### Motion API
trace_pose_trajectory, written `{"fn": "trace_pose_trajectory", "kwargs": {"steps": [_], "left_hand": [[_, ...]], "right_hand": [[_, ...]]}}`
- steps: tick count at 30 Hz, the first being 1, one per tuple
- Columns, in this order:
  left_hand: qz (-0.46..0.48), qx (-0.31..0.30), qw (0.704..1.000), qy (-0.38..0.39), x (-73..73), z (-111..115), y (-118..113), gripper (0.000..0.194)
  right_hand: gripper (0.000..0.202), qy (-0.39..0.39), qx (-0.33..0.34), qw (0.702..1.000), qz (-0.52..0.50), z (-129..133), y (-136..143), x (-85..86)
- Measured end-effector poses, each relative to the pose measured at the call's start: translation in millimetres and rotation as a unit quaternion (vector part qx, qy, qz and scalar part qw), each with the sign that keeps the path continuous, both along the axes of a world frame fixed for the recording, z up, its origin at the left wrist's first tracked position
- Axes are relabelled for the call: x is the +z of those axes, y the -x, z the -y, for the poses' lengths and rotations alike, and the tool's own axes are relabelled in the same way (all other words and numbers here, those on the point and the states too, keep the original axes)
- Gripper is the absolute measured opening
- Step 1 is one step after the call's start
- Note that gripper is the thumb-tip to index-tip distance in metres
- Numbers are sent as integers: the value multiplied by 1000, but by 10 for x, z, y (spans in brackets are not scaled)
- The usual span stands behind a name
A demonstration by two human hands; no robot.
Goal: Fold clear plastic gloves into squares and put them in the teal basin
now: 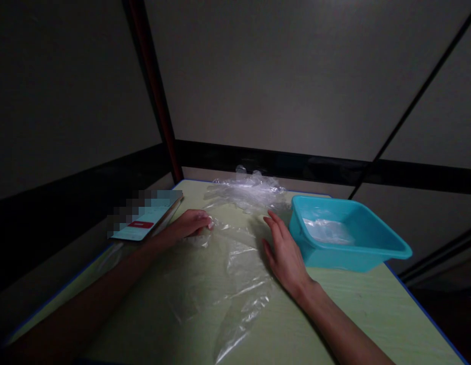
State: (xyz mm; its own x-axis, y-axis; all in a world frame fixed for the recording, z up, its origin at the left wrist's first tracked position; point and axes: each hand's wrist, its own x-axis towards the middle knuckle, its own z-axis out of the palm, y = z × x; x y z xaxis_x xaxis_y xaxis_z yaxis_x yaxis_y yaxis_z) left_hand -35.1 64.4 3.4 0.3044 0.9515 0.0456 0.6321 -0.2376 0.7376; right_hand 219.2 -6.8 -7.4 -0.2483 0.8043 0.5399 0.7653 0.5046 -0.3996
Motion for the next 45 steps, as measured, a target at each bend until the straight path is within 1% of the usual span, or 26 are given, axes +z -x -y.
{"fn": "trace_pose_trajectory", "kwargs": {"steps": [2,5,7,9,11,14,16,18,20,21,23,25,27,29,31,34,37,39,42,44,45], "left_hand": [[-17,39,998,-42,-34,-21,-19,21],[-54,96,987,-117,-47,-34,-6,12],[-78,118,976,-164,-18,-13,13,14],[-93,124,967,-201,31,35,20,17],[-104,118,958,-239,84,94,5,16],[-126,112,935,-313,134,175,-54,14],[-131,102,920,-355,144,224,-104,13],[-122,83,912,-383,140,283,-160,14],[-110,50,903,-413,127,362,-226,17],[-107,26,898,-427,116,411,-264,19],[-116,-42,889,-441,88,520,-354,21],[-142,-116,884,-431,55,628,-457,22],[-171,-162,886,-400,21,715,-556,21],[-190,-187,890,-369,-12,763,-628,21],[-199,-191,898,-343,-47,763,-658,22],[-217,-156,910,-318,-117,677,-612,28],[-243,-89,918,-300,-196,524,-487,33],[-259,-30,923,-283,-230,412,-382,34],[-283,69,918,-270,-232,279,-229,34],[-291,115,909,-274,-204,233,-161,39],[-292,129,905,-281,-185,224,-146,41]], "right_hand": [[41,-17,19,999,34,34,55,19],[44,28,63,994,91,78,123,20],[48,63,77,987,129,84,142,-5],[53,90,80,979,161,71,135,-46],[56,109,70,973,188,47,113,-87],[59,117,36,971,208,13,77,-120],[59,113,18,972,204,2,70,-112],[58,112,13,974,196,4,81,-88],[58,114,21,975,190,17,105,-65],[57,116,29,975,187,26,118,-60],[57,119,43,975,182,41,141,-66],[57,124,52,974,183,49,151,-92],[58,127,55,972,192,48,151,-125],[59,126,55,970,199,43,146,-152],[58,120,55,971,198,40,143,-164],[59,117,55,973,193,39,147,-159],[60,119,51,972,198,40,153,-149],[60,117,46,972,196,38,152,-152],[60,110,35,974,193,31,145,-169],[61,109,28,974,195,28,140,-178],[61,110,24,974,195,28,139,-179]]}}
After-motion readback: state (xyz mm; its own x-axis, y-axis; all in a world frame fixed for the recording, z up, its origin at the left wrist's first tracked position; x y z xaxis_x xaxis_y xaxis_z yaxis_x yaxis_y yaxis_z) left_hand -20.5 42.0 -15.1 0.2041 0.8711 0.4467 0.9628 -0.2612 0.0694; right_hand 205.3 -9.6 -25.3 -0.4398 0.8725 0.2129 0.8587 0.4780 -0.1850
